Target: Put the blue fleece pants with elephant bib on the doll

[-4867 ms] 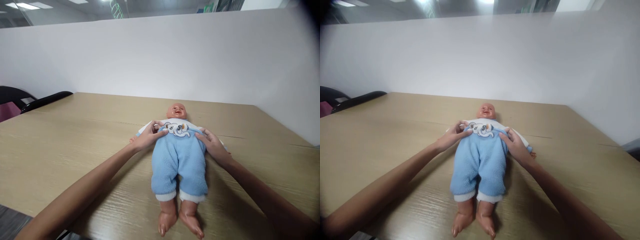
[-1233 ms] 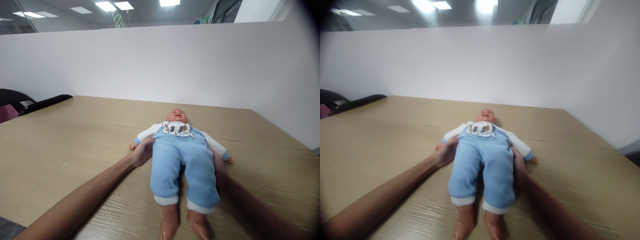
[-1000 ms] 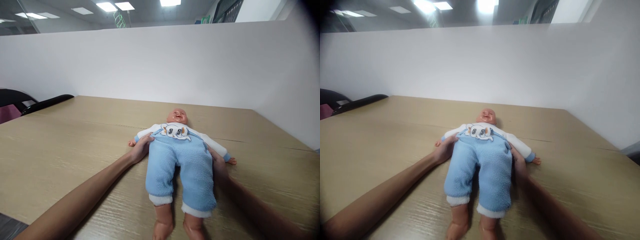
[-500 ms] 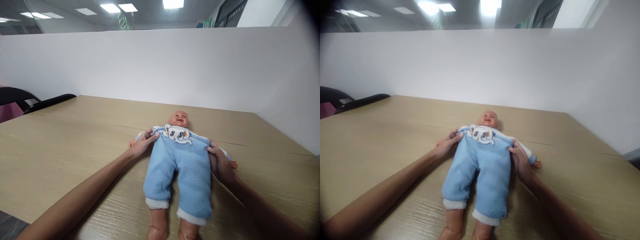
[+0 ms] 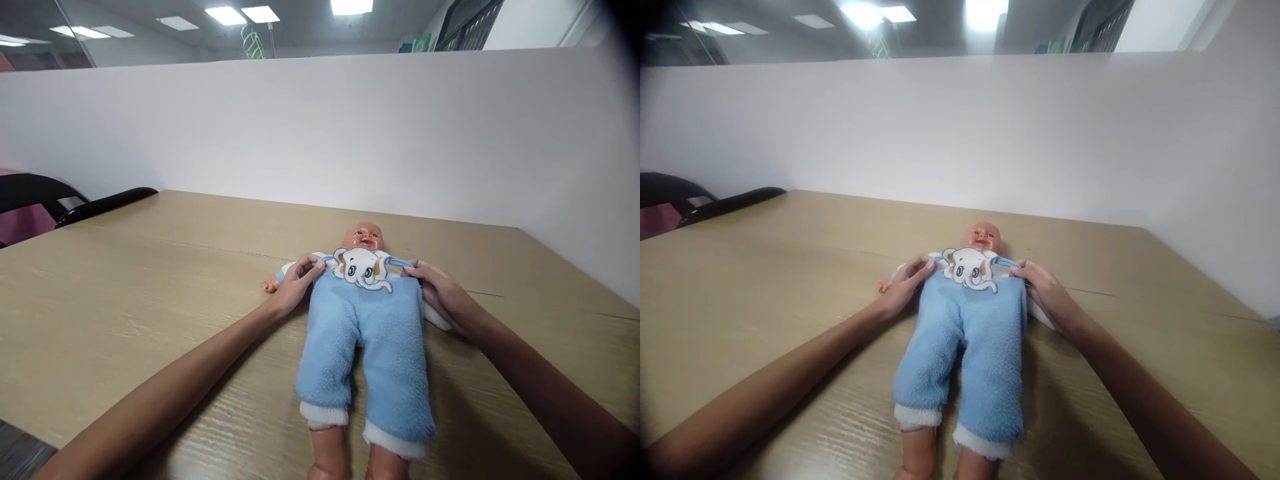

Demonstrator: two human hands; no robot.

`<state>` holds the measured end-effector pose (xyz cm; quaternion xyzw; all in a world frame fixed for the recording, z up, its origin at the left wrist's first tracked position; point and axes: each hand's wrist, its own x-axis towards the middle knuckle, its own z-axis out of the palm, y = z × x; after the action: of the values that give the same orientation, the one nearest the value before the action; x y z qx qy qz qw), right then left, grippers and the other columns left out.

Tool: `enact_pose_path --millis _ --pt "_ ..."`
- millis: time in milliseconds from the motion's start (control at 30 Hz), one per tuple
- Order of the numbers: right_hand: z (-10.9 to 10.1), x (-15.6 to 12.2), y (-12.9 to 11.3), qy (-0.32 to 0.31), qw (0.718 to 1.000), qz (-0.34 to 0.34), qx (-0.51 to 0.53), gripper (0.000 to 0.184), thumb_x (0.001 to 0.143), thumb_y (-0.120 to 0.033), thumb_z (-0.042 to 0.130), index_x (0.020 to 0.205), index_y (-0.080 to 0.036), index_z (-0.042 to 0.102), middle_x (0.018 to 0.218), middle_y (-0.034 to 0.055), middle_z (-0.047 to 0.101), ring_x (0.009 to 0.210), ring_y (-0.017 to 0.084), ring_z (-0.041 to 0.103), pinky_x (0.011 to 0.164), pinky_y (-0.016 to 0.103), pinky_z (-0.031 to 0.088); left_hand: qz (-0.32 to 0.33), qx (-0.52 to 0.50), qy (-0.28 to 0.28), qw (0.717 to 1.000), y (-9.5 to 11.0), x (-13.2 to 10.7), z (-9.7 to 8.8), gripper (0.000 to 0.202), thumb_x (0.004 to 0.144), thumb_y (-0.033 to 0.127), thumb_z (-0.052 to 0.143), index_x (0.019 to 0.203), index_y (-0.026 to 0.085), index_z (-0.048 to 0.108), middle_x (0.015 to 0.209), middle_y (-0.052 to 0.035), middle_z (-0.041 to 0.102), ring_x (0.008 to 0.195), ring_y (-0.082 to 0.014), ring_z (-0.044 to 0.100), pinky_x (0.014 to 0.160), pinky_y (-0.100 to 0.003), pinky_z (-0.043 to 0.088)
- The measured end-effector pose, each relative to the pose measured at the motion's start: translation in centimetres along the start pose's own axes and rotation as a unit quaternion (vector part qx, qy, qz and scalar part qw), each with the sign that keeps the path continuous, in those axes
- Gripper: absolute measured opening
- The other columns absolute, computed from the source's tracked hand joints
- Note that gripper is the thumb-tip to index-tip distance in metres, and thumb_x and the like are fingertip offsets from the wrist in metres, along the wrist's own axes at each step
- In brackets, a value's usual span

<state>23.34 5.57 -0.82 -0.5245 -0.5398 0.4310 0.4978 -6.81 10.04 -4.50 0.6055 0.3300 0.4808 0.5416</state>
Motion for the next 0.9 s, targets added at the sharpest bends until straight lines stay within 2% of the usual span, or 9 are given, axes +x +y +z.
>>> enact_pose_path --millis 100,200,267,400,500,567,633,767,900 --pt "0.7 1.8 -0.2 -0.012 0.995 0.013 -0.094 0.020 0.086 -0.044 0.064 0.081 -0.024 0.061 0.069 -0.0025 0.055 0.064 0.017 0.050 0.061 0.029 0.044 0.044 0.042 0.035 0.998 -0.8 0.0 0.0 0.035 0.099 0.054 0.066 0.105 0.019 0.065 0.102 -0.0028 0.064 0.097 -0.0194 0.057 0.089 -0.029 0.043" --pt "2.9 3.5 -0.9 0.054 0.971 -0.111 -0.203 0.023 0.089 -0.043 0.063 0.101 -0.023 0.062 0.096 0.0036 0.067 0.086 0.022 0.063 0.078 0.035 0.051 0.077 0.066 0.060 0.993 -1.5 -0.1 0.3 0.031 0.103 0.050 0.062 0.110 0.020 0.063 0.104 -0.0024 0.065 0.100 -0.0187 0.059 0.092 -0.029 0.044" --pt "5.3 4.9 -2.0 0.045 0.947 -0.186 -0.259 0.025 0.091 -0.041 0.064 0.108 -0.023 0.062 0.112 0.0079 0.069 0.100 0.025 0.066 0.089 0.039 0.053 0.087 0.073 0.078 0.990 -1.8 -0.3 0.5 0.028 0.104 0.048 0.061 0.113 0.022 0.061 0.105 -0.0018 0.064 0.101 -0.0178 0.060 0.092 -0.029 0.045" --pt "10.1 8.6 -4.4 -0.095 0.899 -0.233 -0.359 0.035 0.091 -0.019 0.061 0.126 -0.021 0.062 0.118 0.0087 0.073 0.104 0.024 0.071 0.098 0.041 0.053 0.116 0.113 0.127 0.978 -2.0 -0.7 0.7 0.024 0.106 0.045 0.059 0.111 0.022 0.060 0.102 -0.0019 0.064 0.095 -0.0172 0.061 0.087 -0.030 0.046" --pt "12.6 11.7 -4.8 -0.301 0.832 -0.223 -0.409 0.047 0.088 -0.017 0.068 0.134 -0.022 0.062 0.130 0.0112 0.072 0.115 0.027 0.070 0.099 0.039 0.054 0.143 0.150 0.146 0.967 -2.1 -0.9 0.7 0.022 0.106 0.043 0.058 0.112 0.022 0.060 0.099 -0.0021 0.063 0.091 -0.0170 0.060 0.083 -0.030 0.046" --pt "13.8 13.2 -4.3 -0.414 0.776 -0.226 -0.418 0.044 0.085 -0.017 0.075 0.128 -0.025 0.068 0.129 0.0083 0.074 0.114 0.028 0.071 0.095 0.036 0.055 0.160 0.154 0.139 0.965 -2.1 -0.9 0.7 0.020 0.107 0.041 0.057 0.112 0.022 0.060 0.100 -0.0025 0.063 0.092 -0.0171 0.059 0.086 -0.031 0.046" --pt "14.8 13.9 -3.4 -0.464 0.743 -0.244 -0.415 0.031 0.085 -0.015 0.073 0.115 -0.026 0.073 0.121 0.0048 0.077 0.108 0.026 0.072 0.092 0.034 0.055 0.180 0.150 0.133 0.963 -2.1 -0.8 0.8 0.017 0.108 0.038 0.056 0.110 0.022 0.060 0.102 -0.0030 0.063 0.096 -0.0173 0.059 0.090 -0.031 0.046" --pt "15.6 13.2 -2.7 -0.439 0.748 -0.268 -0.419 0.013 0.094 -0.014 0.063 0.094 -0.023 0.072 0.107 0.0047 0.078 0.100 0.023 0.071 0.086 0.032 0.051 0.207 0.150 0.123 0.959 -2.1 -0.8 0.8 0.013 0.109 0.034 0.055 0.108 0.021 0.059 0.101 -0.0033 0.063 0.096 -0.0169 0.058 0.090 -0.030 0.046" --pt "14.4 11.7 -3.6 -0.353 0.788 -0.269 -0.427 0.012 0.093 -0.028 0.066 0.103 -0.022 0.065 0.105 0.0078 0.073 0.089 0.024 0.068 0.074 0.032 0.048 0.225 0.158 0.116 0.955 -1.9 -1.3 0.9 0.012 0.110 0.031 0.052 0.111 0.021 0.059 0.100 -0.0032 0.062 0.091 -0.0160 0.057 0.084 -0.029 0.046"
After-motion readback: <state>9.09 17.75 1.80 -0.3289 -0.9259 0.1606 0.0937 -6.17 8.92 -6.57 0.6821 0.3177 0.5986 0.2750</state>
